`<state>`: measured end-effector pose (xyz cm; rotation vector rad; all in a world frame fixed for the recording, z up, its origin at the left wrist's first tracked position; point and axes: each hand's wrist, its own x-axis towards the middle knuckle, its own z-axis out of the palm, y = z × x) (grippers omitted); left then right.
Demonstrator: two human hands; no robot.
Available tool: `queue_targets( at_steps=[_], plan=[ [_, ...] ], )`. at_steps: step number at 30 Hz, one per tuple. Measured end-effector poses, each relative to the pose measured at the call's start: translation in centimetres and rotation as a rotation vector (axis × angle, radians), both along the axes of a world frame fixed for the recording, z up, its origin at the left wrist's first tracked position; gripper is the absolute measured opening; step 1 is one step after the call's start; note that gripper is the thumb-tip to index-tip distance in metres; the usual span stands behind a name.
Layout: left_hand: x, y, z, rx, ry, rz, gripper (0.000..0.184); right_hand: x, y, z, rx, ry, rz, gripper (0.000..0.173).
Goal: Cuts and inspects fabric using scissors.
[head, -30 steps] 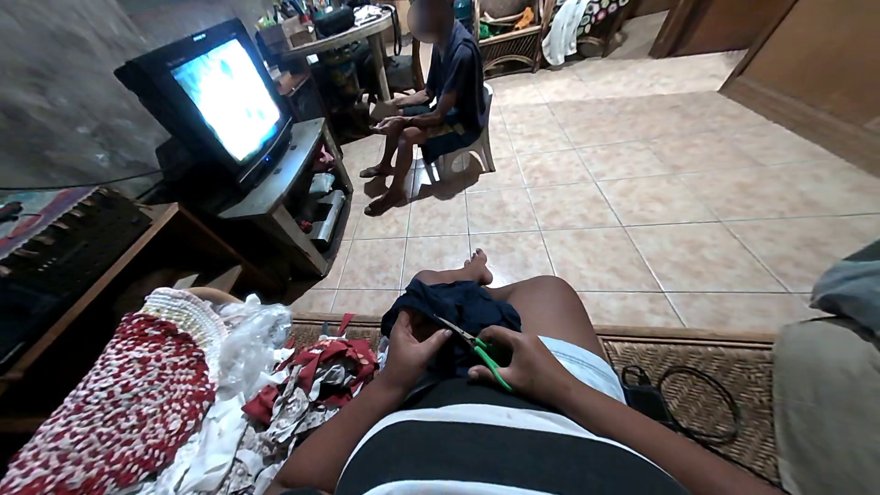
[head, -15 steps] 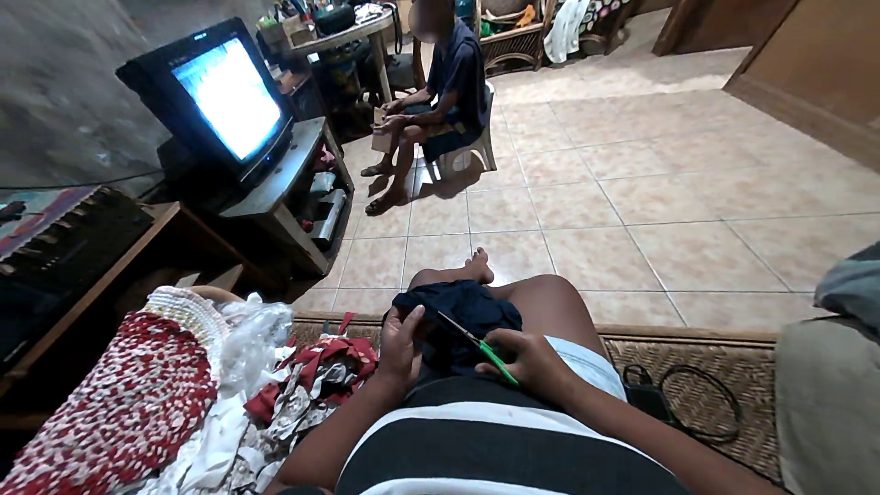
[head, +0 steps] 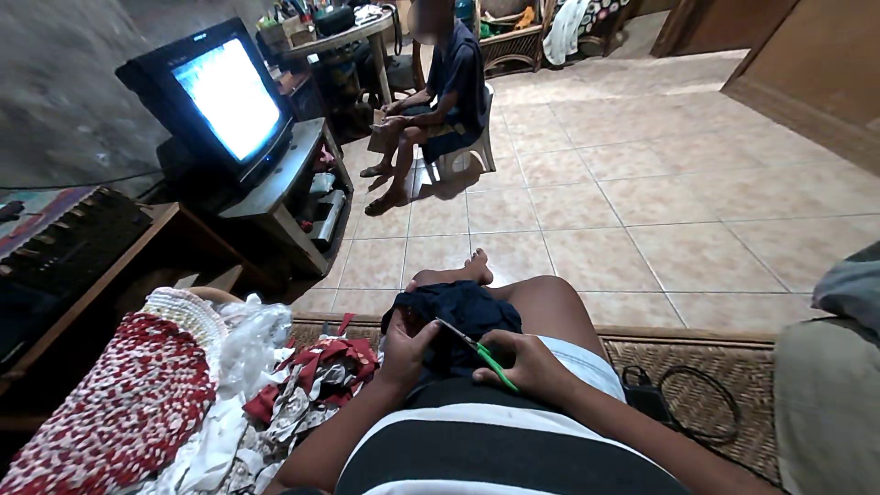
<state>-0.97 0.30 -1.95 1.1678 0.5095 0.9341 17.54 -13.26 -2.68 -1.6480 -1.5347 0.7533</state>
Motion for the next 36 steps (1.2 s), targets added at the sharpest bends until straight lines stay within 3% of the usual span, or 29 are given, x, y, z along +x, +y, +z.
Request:
queue_targets(
  at_steps=[12, 16, 22, 25, 30, 36],
  plan=[
    [0.03, 0.03, -0.39, 0.231, 0.04, 0.019, 0.086, -0.3, 0.59, -0.24, 0.03, -0.078, -0.021, 0.06],
    [0.02, -0.06, -0.25, 0.227, 0.048, 0.025, 0.088, -0.47, 0.37, -0.38, 0.128, -0.112, -0.045, 0.046],
    [-0.19, 0.25, -0.26, 0.228, 0.074, 0.052, 0.066, -0.5, 0.2, -0.54, 0.137, -0.138, -0.078, 0.042],
    [-0.13, 0.35, -0.38, 0.185, 0.046, 0.055, 0.065, -0.34, 0.26, -0.95, 0.157, -0.128, -0.062, 0.047],
    [0.06, 0.19, -0.44, 0.163, 0.004, 0.031, 0.067, -0.3, 0.41, -0.17, 0.016, -0.112, -0.017, 0.067],
    [0.15, 0.09, -0.13, 0.157, 0.031, 0.036, 0.071, -0.45, 0.29, -0.42, 0.122, -0.118, -0.046, 0.056]
  ],
)
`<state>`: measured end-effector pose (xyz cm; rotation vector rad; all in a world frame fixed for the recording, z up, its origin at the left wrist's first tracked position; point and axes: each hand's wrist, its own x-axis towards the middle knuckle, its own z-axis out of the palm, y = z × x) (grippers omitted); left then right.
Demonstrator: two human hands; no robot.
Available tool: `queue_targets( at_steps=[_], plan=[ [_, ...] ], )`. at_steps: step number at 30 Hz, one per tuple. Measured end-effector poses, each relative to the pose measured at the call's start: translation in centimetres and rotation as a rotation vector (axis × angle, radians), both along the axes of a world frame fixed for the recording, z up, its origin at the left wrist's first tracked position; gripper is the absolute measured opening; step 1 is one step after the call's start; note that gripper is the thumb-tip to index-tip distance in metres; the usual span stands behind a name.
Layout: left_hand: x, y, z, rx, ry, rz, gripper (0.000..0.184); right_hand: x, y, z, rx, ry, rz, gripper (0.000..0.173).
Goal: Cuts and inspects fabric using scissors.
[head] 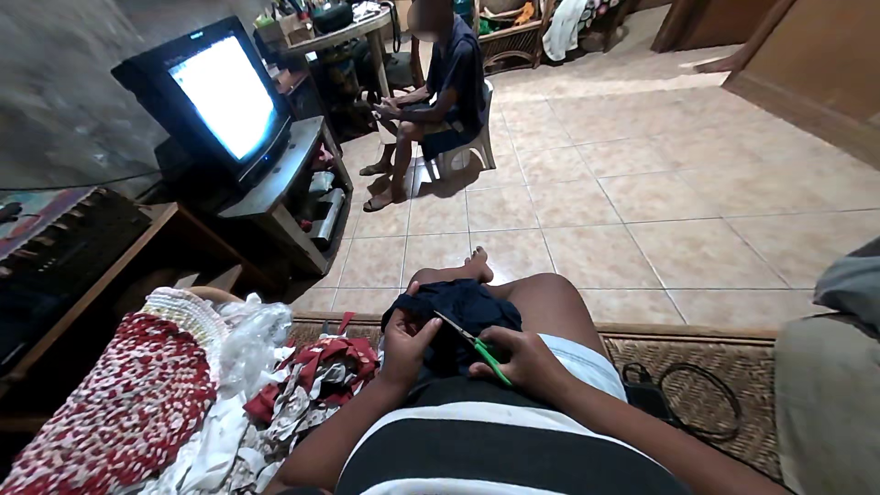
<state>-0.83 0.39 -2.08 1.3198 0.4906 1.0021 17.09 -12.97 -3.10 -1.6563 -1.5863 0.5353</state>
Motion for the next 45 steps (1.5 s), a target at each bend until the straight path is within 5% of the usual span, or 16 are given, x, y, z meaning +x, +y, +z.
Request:
queue_targets(
  at_steps=[18, 27, 33, 39, 45],
  plan=[
    [0.43, -0.66, 0.21, -0.067, 0.001, -0.032, 0.078, -0.05, 0.53, 0.2, -0.078, -0.009, -0.009, 0.069],
    [0.3, -0.51, -0.18, -0.072, 0.008, 0.011, 0.076, -0.02, 0.14, 0.0, 0.007, -0.05, -0.008, 0.048],
    [0.21, -0.73, -0.36, -0.027, -0.004, -0.085, 0.078, -0.01, 0.43, -0.33, -0.017, 0.021, -0.004, 0.064],
    [0.19, -0.64, -0.53, -0.03, -0.04, -0.126, 0.082, -0.13, 0.31, -0.24, 0.016, 0.067, -0.005, 0.05],
    [0.06, -0.9, -0.42, -0.043, -0.012, -0.22, 0.08, -0.02, 0.43, -0.39, 0.004, 0.137, 0.034, 0.059]
  ],
)
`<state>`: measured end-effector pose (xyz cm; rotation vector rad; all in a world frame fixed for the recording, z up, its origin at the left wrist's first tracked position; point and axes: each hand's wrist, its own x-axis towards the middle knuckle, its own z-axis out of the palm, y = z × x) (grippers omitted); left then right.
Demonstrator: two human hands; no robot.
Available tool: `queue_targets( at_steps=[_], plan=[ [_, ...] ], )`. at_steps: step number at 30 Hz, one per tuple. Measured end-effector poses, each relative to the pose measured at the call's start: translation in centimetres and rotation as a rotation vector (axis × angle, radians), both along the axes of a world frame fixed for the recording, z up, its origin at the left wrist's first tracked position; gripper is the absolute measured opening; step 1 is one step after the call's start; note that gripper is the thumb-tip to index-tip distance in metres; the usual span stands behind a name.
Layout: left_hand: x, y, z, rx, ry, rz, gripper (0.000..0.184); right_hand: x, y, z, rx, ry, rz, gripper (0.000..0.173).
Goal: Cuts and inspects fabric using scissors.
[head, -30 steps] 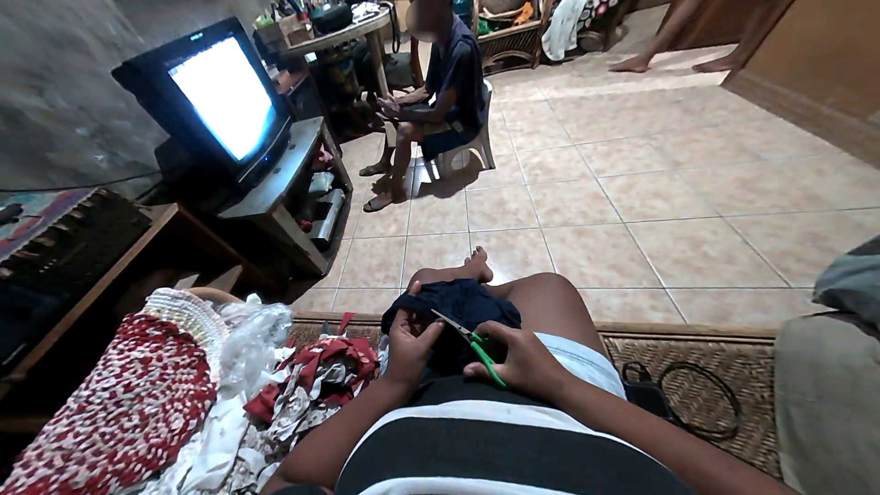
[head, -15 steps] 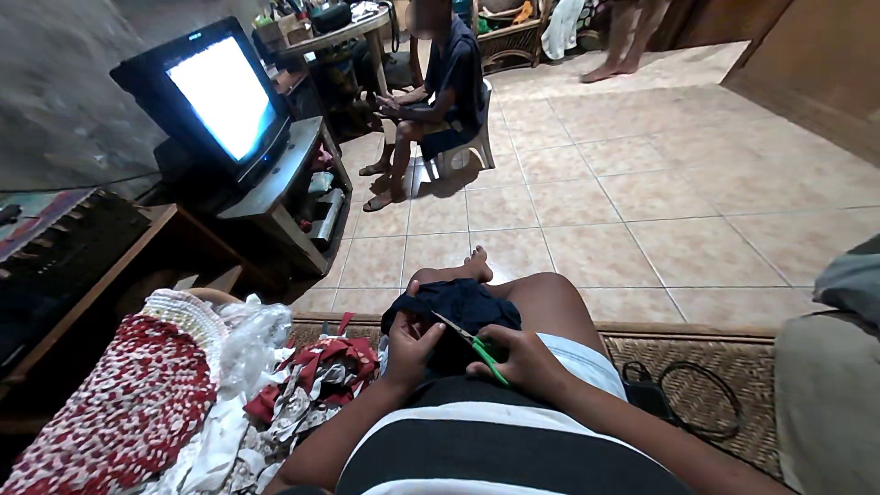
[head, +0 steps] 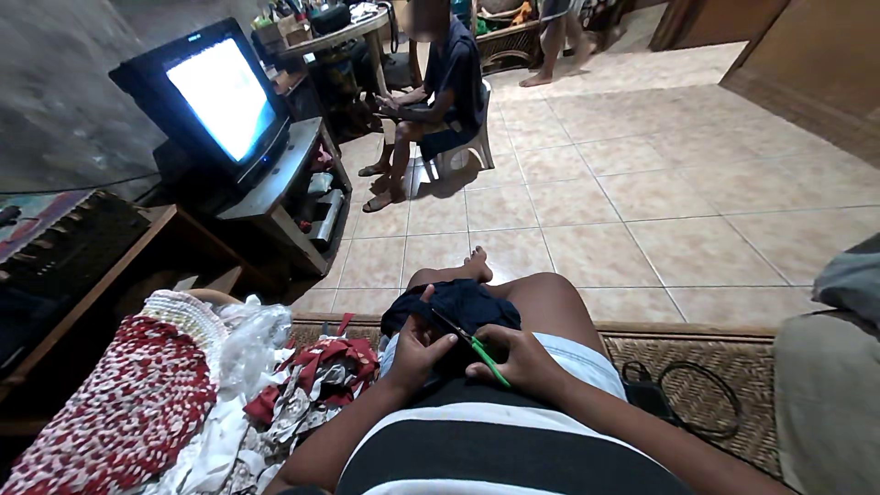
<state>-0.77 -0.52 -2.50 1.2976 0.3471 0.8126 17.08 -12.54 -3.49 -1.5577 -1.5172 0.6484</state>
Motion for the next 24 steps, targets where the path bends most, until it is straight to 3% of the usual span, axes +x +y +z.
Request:
queue_targets(
  at_steps=[8, 24],
  plan=[
    [-0.05, 0.27, 0.05, -0.002, -0.022, -0.085, 0.082, 0.1, -0.19, 0.03, -0.007, 0.01, -0.006, 0.054],
    [-0.16, 0.24, -0.2, 0.011, 0.02, -0.127, 0.08, 0.01, -0.08, 0.0, 0.02, 0.056, 0.012, 0.062]
  ],
)
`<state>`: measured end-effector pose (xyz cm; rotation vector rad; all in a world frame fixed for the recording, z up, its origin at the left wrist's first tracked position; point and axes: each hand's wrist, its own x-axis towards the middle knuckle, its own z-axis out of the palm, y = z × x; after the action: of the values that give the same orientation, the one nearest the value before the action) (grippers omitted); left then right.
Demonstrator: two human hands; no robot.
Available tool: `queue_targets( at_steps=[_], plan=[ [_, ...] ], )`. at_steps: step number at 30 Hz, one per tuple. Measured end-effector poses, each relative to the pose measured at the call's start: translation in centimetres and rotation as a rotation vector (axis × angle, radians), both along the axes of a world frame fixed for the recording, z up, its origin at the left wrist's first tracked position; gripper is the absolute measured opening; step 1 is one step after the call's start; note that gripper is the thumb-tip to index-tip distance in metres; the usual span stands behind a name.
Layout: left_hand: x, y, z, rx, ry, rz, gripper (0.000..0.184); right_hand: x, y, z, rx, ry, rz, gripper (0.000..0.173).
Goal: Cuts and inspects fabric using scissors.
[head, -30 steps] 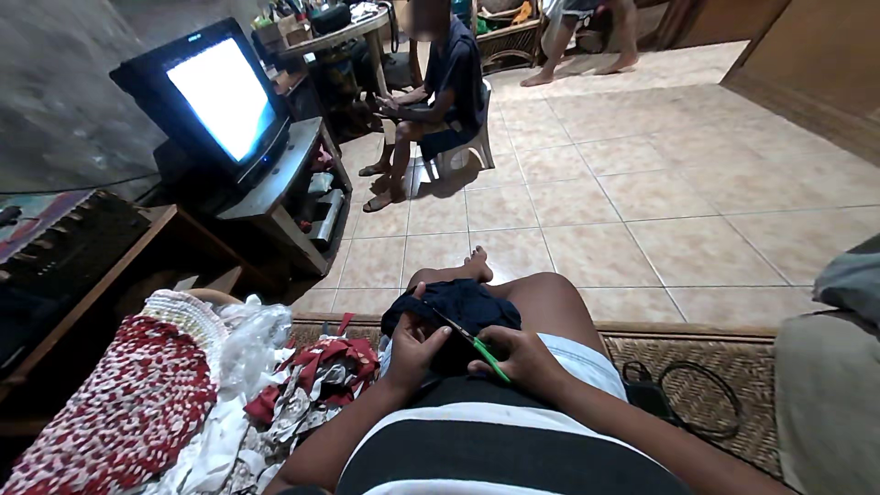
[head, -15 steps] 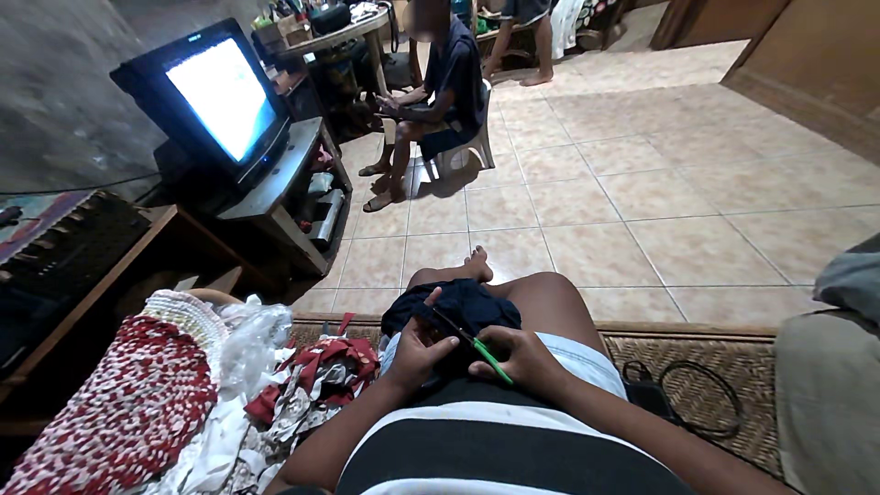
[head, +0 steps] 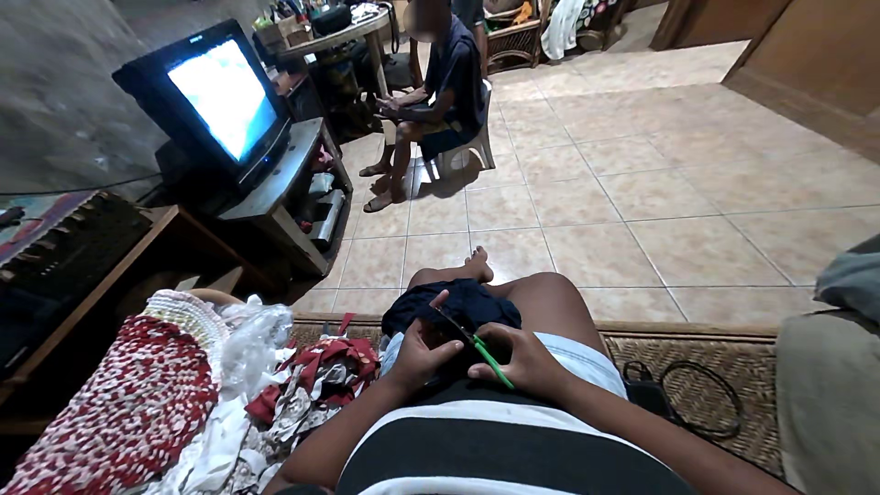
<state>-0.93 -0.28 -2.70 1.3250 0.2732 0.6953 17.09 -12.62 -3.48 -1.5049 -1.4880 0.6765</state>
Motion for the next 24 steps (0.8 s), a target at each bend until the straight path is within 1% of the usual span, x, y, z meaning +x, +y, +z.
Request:
queue_targets(
  at_steps=[3, 6, 10, 16, 18, 22, 24],
  plan=[
    [0.05, 0.07, 0.31, 0.0, -0.039, -0.029, 0.082, 0.09, -0.14, 0.11, -0.031, -0.032, 0.017, 0.064],
    [0.0, 0.13, 0.33, -0.007, -0.035, -0.021, 0.084, 0.14, -0.27, 0.27, -0.073, -0.017, 0.035, 0.063],
    [0.06, 0.17, 0.27, -0.017, -0.039, -0.027, 0.082, 0.2, -0.3, 0.08, -0.07, 0.012, 0.048, 0.062],
    [0.1, 0.3, 0.03, -0.017, -0.003, -0.045, 0.079, 0.07, -0.31, -0.05, 0.008, -0.082, -0.006, 0.051],
    [0.1, 0.39, 0.1, -0.007, -0.014, -0.074, 0.079, 0.1, -0.31, -0.27, 0.016, -0.03, -0.019, 0.049],
    [0.19, 0.53, -0.06, 0.003, -0.01, -0.077, 0.08, 0.15, -0.28, -0.72, 0.09, 0.291, -0.01, 0.05],
    [0.15, 0.54, -0.11, 0.014, 0.0, -0.082, 0.08, 0.15, -0.18, -0.63, 0.14, 0.388, -0.053, 0.054]
  ],
)
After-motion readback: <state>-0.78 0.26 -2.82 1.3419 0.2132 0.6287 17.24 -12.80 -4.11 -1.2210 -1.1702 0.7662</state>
